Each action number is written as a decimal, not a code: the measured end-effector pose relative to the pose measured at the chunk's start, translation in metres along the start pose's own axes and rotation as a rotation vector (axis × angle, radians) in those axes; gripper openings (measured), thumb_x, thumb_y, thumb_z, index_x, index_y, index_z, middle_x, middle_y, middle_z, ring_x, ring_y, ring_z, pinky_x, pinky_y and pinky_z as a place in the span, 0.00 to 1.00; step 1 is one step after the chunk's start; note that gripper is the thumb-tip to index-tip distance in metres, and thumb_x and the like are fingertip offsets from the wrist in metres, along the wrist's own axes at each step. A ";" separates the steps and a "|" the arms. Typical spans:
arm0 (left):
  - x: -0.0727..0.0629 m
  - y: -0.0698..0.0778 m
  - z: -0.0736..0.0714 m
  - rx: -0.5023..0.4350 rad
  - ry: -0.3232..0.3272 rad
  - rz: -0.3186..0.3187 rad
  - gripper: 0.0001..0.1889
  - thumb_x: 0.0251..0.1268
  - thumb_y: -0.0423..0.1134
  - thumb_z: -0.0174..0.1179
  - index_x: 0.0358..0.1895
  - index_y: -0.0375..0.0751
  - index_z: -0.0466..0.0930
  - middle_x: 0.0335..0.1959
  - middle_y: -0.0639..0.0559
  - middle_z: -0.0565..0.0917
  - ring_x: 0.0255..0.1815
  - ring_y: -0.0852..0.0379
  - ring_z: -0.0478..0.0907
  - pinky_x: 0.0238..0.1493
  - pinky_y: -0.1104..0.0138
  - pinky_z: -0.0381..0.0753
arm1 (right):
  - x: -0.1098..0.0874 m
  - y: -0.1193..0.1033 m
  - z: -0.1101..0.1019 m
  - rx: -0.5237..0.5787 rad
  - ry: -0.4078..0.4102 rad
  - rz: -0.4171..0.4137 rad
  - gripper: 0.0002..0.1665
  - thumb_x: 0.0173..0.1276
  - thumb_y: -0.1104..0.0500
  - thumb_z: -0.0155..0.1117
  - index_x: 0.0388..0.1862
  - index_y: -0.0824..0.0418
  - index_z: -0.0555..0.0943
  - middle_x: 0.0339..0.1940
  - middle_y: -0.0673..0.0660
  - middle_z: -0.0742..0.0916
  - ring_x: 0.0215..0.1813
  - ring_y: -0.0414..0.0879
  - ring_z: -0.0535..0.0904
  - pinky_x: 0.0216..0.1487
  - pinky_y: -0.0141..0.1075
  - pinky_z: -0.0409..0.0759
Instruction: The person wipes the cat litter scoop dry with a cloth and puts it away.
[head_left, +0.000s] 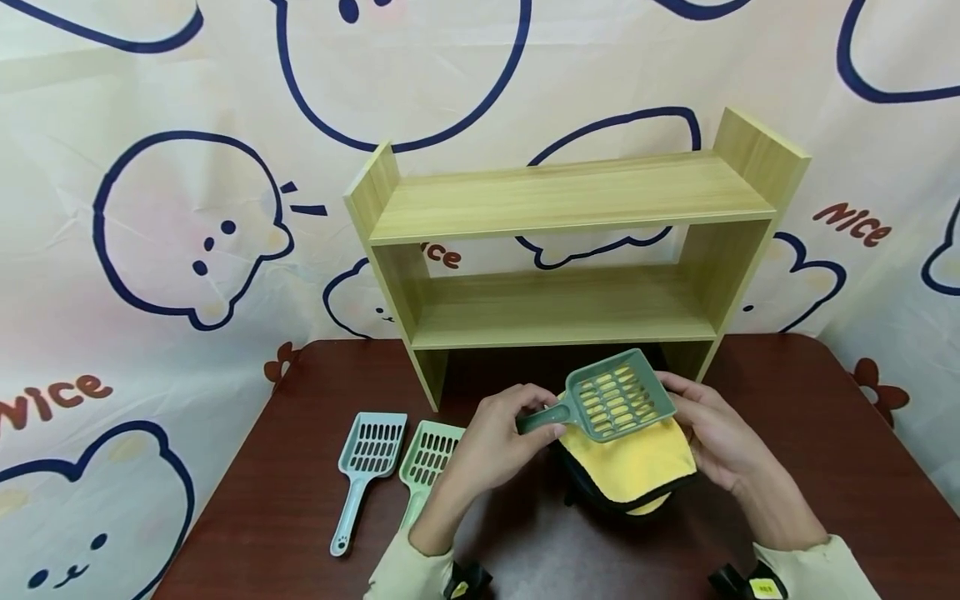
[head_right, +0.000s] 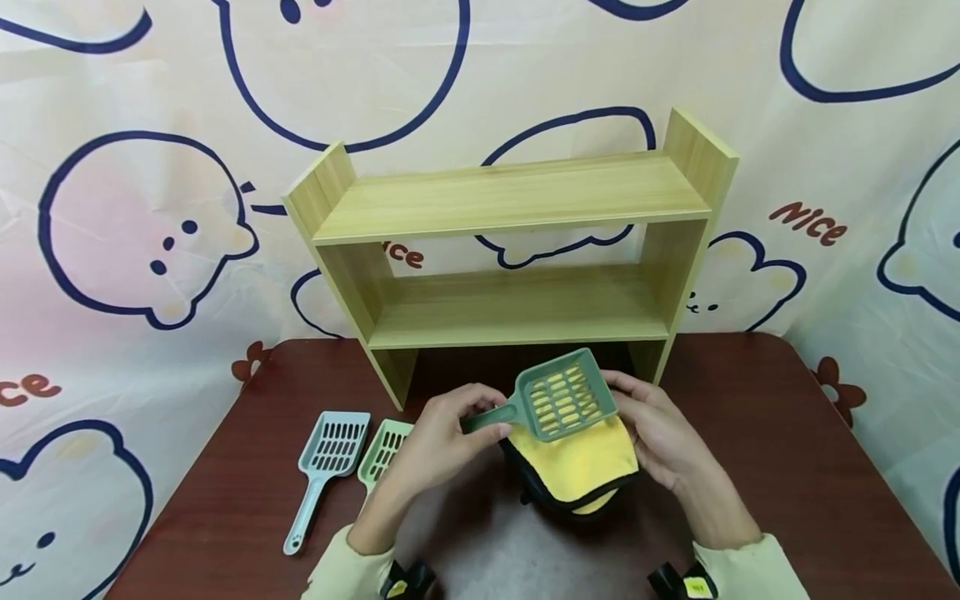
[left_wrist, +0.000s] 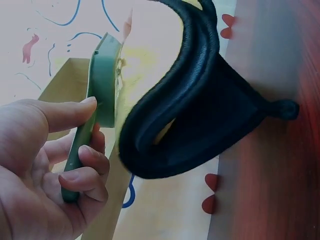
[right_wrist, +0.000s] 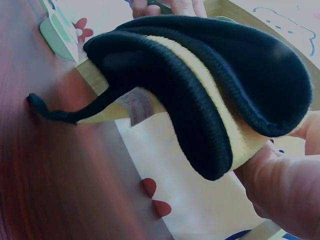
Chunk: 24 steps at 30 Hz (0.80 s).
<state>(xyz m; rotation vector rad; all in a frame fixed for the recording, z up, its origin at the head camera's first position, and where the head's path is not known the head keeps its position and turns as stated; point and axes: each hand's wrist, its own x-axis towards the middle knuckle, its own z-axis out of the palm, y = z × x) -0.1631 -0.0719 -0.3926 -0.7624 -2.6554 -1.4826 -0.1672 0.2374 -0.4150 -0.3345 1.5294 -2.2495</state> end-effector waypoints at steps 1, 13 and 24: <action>0.000 -0.001 0.000 0.004 -0.003 -0.004 0.11 0.71 0.38 0.73 0.53 0.46 0.87 0.43 0.56 0.87 0.40 0.60 0.78 0.43 0.68 0.79 | -0.001 0.000 -0.001 -0.004 0.000 -0.005 0.18 0.90 0.61 0.47 0.66 0.47 0.80 0.49 0.53 0.93 0.45 0.42 0.92 0.41 0.36 0.90; -0.004 -0.009 -0.010 0.055 -0.002 -0.023 0.09 0.69 0.38 0.74 0.50 0.47 0.88 0.40 0.57 0.86 0.37 0.58 0.78 0.40 0.68 0.77 | -0.012 -0.018 -0.019 -0.019 0.066 0.009 0.20 0.89 0.62 0.48 0.70 0.47 0.78 0.55 0.54 0.92 0.50 0.47 0.93 0.44 0.43 0.91; -0.011 -0.017 -0.017 0.077 -0.007 -0.026 0.09 0.68 0.36 0.74 0.49 0.46 0.88 0.39 0.57 0.85 0.36 0.59 0.77 0.39 0.69 0.76 | -0.025 -0.023 -0.032 0.002 0.044 -0.004 0.22 0.90 0.63 0.45 0.71 0.47 0.79 0.55 0.53 0.92 0.48 0.47 0.93 0.42 0.44 0.91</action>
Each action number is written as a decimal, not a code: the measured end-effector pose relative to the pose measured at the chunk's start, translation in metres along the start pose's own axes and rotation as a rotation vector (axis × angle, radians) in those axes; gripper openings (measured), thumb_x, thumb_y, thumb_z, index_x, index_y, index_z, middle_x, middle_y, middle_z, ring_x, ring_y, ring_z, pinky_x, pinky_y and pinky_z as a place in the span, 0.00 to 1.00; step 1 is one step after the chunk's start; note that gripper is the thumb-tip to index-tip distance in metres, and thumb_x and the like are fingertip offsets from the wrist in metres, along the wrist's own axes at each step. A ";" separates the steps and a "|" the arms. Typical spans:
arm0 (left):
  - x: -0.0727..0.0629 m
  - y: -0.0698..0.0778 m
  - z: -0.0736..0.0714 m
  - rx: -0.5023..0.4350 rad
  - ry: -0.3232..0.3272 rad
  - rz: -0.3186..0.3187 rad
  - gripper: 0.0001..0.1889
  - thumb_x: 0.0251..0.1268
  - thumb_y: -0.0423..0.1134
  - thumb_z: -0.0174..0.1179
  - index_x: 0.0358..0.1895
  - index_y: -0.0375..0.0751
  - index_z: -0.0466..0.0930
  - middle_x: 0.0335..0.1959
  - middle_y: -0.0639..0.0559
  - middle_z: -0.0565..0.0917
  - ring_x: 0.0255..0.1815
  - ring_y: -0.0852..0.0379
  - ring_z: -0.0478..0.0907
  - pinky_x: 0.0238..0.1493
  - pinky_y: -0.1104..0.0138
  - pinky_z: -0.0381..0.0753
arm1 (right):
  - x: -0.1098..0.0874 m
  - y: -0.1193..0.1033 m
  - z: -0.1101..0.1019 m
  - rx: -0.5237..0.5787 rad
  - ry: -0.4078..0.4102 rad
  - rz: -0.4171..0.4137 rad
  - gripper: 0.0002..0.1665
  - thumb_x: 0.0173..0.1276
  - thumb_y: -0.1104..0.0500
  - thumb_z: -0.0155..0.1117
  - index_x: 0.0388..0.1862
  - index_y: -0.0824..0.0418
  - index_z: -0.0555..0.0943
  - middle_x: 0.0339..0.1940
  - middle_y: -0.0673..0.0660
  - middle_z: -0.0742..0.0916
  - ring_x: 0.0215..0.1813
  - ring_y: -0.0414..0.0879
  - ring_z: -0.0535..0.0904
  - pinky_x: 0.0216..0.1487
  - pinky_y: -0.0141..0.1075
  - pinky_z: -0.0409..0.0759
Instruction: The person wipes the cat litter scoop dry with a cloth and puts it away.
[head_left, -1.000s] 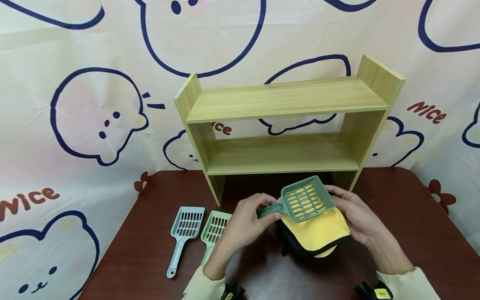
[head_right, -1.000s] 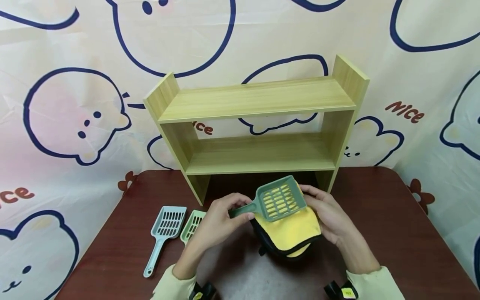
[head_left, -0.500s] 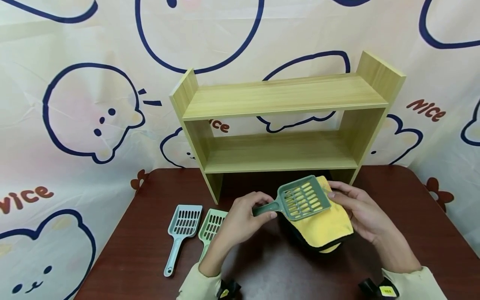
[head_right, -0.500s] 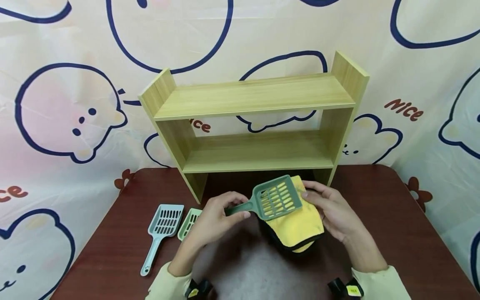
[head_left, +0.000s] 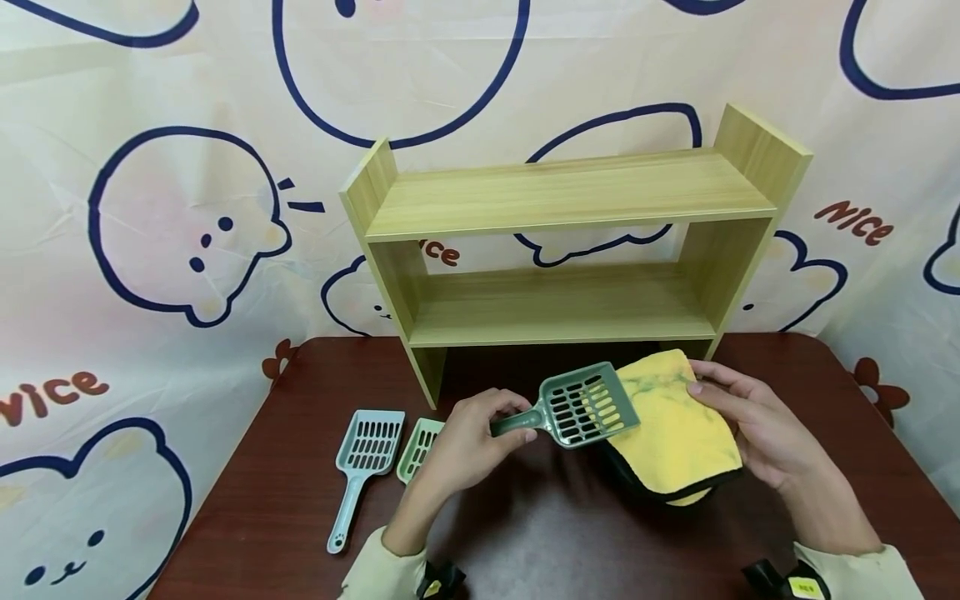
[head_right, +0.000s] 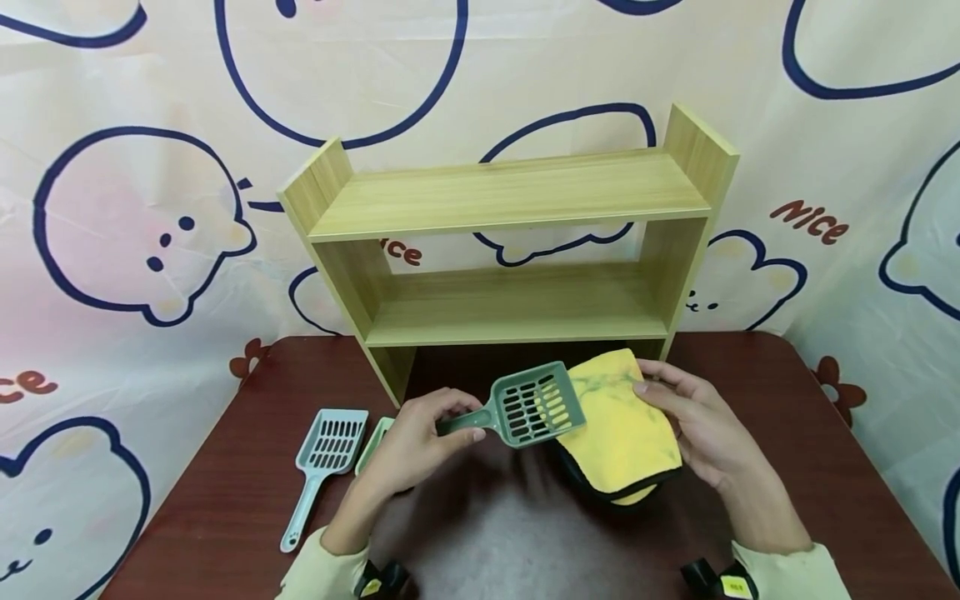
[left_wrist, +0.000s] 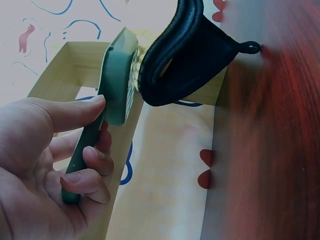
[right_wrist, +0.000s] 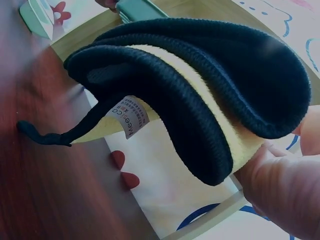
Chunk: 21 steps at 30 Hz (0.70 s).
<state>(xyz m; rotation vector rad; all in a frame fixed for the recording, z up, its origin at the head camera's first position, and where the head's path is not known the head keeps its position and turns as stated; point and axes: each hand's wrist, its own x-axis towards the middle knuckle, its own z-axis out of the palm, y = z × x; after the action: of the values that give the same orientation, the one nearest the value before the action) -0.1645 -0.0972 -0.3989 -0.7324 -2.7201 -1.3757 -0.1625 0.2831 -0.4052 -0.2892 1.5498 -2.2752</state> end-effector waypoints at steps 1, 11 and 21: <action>0.000 0.000 0.000 -0.005 0.002 0.000 0.09 0.68 0.36 0.74 0.49 0.46 0.88 0.39 0.57 0.85 0.36 0.59 0.77 0.39 0.69 0.76 | 0.000 0.000 0.000 0.004 -0.005 0.001 0.23 0.90 0.63 0.45 0.72 0.47 0.79 0.55 0.53 0.92 0.48 0.47 0.93 0.42 0.44 0.91; 0.001 0.004 0.004 -0.028 0.001 0.018 0.10 0.69 0.37 0.74 0.50 0.48 0.88 0.39 0.57 0.85 0.36 0.59 0.77 0.39 0.69 0.76 | 0.011 0.003 0.012 -0.004 -0.026 0.029 0.20 0.90 0.61 0.46 0.72 0.47 0.76 0.53 0.54 0.92 0.48 0.48 0.93 0.43 0.43 0.91; 0.003 0.012 0.005 -0.058 0.016 0.009 0.11 0.70 0.38 0.74 0.52 0.48 0.88 0.41 0.58 0.86 0.37 0.60 0.76 0.41 0.68 0.76 | 0.025 0.017 0.034 -0.036 0.003 0.038 0.18 0.89 0.59 0.50 0.69 0.45 0.77 0.50 0.53 0.93 0.44 0.45 0.93 0.40 0.40 0.91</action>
<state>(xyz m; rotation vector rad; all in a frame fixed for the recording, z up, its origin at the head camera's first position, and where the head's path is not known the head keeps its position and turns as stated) -0.1611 -0.0862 -0.3924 -0.7328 -2.6714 -1.4578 -0.1691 0.2383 -0.4091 -0.2640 1.5857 -2.2216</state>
